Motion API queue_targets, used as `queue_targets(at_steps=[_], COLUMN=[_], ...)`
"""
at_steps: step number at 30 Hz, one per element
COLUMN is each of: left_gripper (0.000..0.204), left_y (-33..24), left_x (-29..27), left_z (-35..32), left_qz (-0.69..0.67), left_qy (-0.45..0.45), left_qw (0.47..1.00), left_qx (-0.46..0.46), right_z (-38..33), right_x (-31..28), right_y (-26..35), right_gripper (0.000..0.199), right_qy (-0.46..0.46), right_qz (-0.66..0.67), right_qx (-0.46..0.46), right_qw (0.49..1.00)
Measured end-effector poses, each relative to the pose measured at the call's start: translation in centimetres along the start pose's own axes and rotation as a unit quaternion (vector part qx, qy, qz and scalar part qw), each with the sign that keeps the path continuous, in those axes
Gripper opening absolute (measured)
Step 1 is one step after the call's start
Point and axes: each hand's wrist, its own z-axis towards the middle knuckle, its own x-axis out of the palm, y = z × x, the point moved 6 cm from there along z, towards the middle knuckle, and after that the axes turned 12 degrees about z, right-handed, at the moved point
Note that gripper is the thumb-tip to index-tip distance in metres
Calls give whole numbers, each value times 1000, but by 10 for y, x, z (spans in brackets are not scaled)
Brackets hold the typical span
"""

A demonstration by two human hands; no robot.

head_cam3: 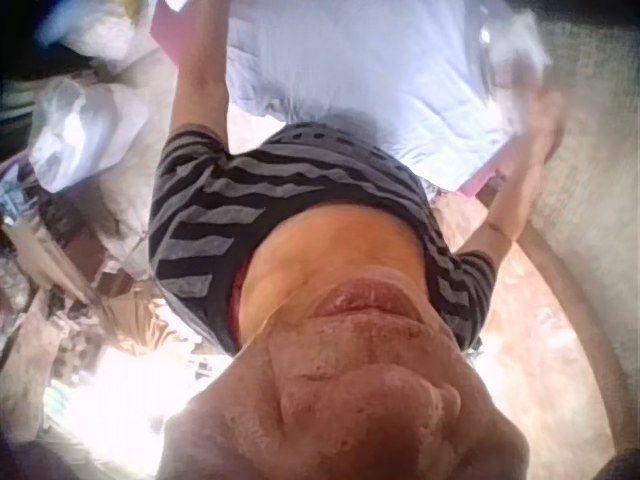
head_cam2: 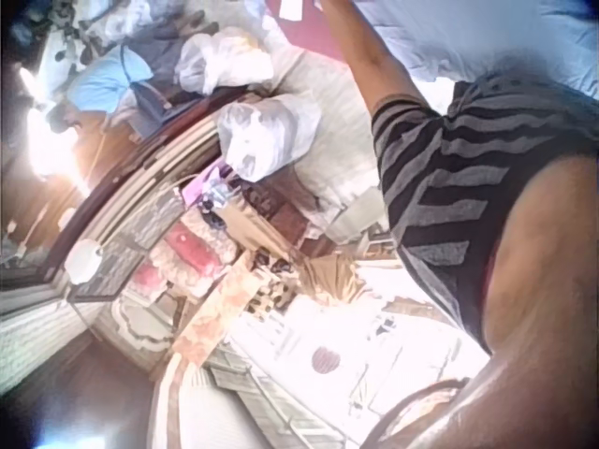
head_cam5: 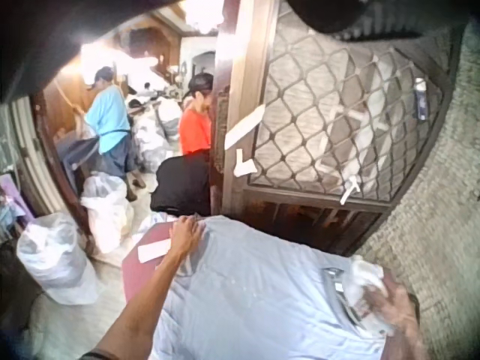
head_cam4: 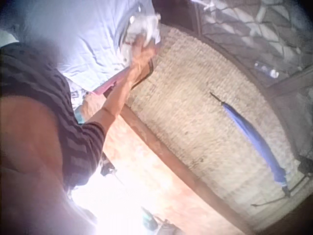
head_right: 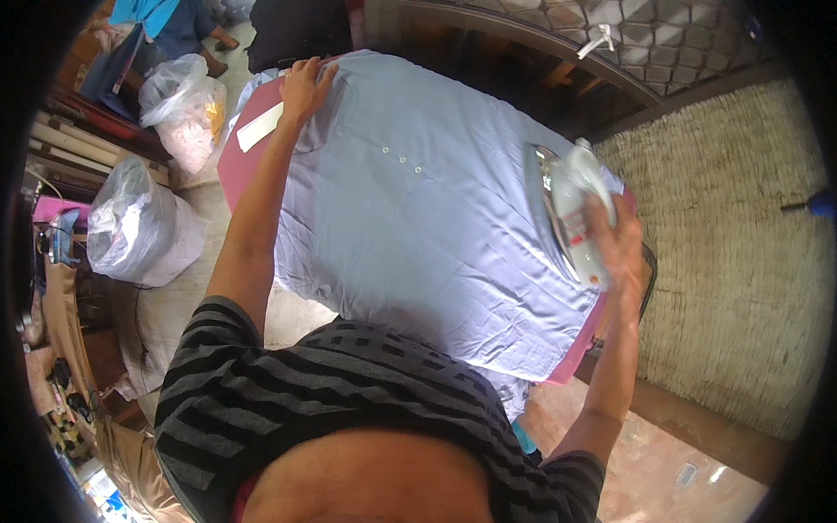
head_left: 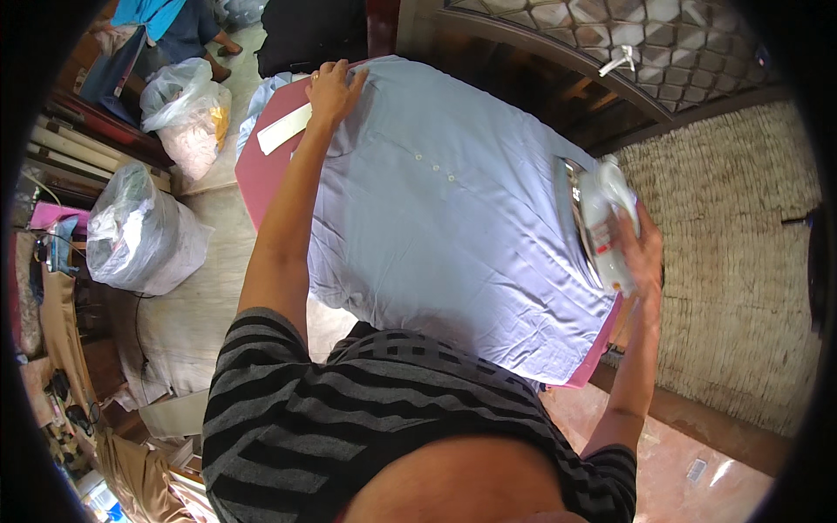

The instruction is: The person irons a blue shirt on a padded surface, moving the iron across the fabric and adjusting the shirt several times, then lifts the shirt and sits down.

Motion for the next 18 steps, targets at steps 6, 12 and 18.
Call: queue_targets(at_steps=[6, 12, 18], left_gripper=[42, 32, 31], left_y=[1, 10, 12], left_x=[18, 22, 27], left_z=[17, 18, 18], left_qz=[-19, -157, -143], left_qy=[1, 22, -22], left_qw=[998, 987, 989], left_qx=[56, -27, -6], right_z=[105, 161, 206], right_x=[119, 195, 265], right_y=[53, 86, 123], right_gripper=[41, 44, 52], right_qy=[162, 233, 240], right_qz=[-60, -78, -75], right_qx=[-66, -148, -182], right_qw=[983, 958, 951])
